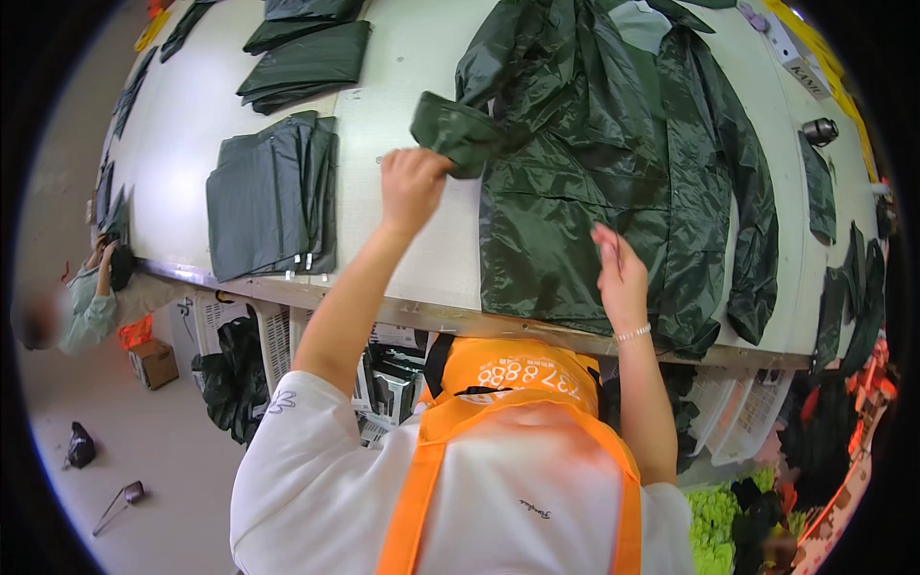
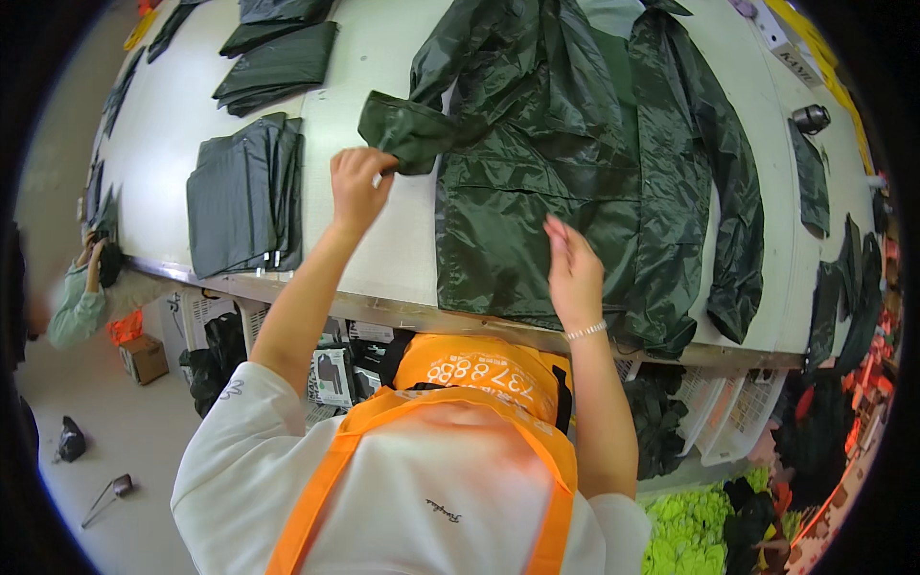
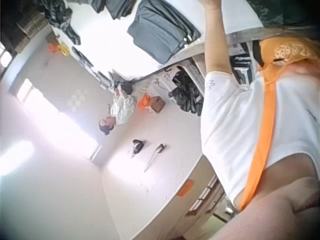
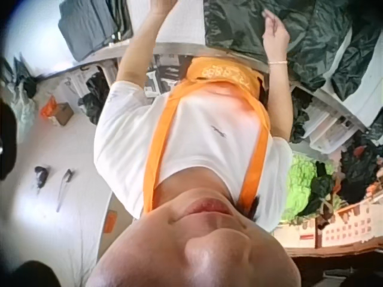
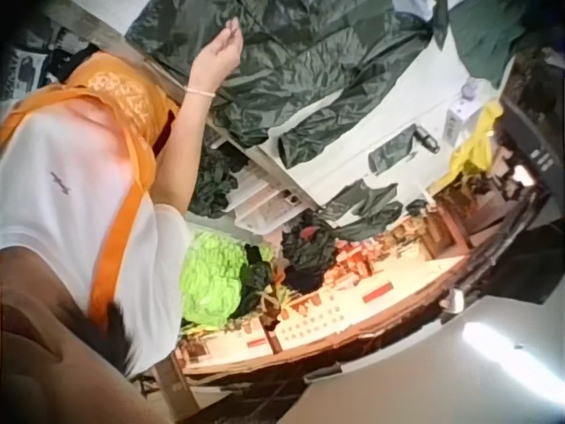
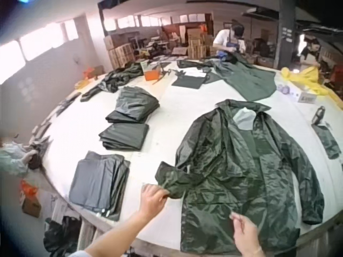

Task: The person folds a dark green jacket on a white table, aligns edges, folds sleeves inward, and stacks the folded jacket with others. The person then picks up another jacket, unfolds it, and begins folding it again.

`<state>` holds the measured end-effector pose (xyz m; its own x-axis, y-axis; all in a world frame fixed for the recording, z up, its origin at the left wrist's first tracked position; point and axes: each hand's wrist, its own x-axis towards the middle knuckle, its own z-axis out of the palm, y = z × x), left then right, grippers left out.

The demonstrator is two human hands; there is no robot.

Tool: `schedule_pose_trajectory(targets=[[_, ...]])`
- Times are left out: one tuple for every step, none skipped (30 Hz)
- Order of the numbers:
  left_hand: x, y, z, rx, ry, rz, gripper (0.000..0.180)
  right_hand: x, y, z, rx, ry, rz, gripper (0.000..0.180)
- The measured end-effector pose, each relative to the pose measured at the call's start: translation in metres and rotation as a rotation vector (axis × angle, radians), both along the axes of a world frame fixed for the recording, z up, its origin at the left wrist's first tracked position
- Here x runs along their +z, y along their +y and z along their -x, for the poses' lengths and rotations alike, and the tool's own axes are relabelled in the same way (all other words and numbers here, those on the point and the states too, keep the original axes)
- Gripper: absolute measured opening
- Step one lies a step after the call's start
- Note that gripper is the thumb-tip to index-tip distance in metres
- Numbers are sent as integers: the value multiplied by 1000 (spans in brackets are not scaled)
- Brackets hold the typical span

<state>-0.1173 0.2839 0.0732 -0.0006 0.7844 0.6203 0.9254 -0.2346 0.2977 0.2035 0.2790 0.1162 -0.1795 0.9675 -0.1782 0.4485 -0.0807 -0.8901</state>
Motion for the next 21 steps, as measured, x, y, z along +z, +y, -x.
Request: schedule_pose_trajectory(targets=[[4,-9,-13,-61,-6,-69,23,6,11,18,84,3,-139,30],[6,-17,-25,-108,-6,-87,23,5,21,39,96,136,-186,31],[11,-22,-36,-160,-10,-108,24,6,31,58,103,266,-235,34],[13,-28,-45,-216,-20,-121,23,8,39,75,117,318,-185,34],[16,-34,-52,-268,-29,-134,22,12,47,89,133,370,-131,34],[20,-39,-58,-310,-25,-125,20,8,53,94,167,384,-80,33],[21,-44,-62,-328,-58,-98,19,6,60,98,198,394,-29,33],[21,-48,-65,-348,-87,-74,19,-4,66,94,246,370,17,33],[20,-51,-68,-370,-117,-50,18,-9,69,90,293,345,63,32],[24,-54,-66,-410,-142,19,27,-6,67,89,281,345,88,28],[28,-58,-65,-439,-224,73,31,-1,65,87,271,278,146,26],[35,-61,-65,-469,-307,127,35,6,63,84,258,210,202,24],[47,-59,-64,-510,-390,177,39,10,63,79,234,141,253,22],[55,-58,-57,-508,-412,162,50,3,62,76,278,202,234,16],[62,-45,-56,-471,-452,125,49,3,62,73,315,226,233,15],[66,-26,-53,-429,-491,92,49,11,60,76,356,252,237,15],[67,-11,-50,-391,-525,54,48,18,58,80,395,281,234,14],[65,-4,-49,-423,-652,266,47,19,55,83,360,356,211,14],[64,5,-49,-456,-774,477,47,21,55,86,323,430,180,15],[62,11,-49,-485,-892,691,46,23,55,88,284,504,150,15],[61,14,-48,-468,-1007,692,45,27,55,86,270,455,108,16]])
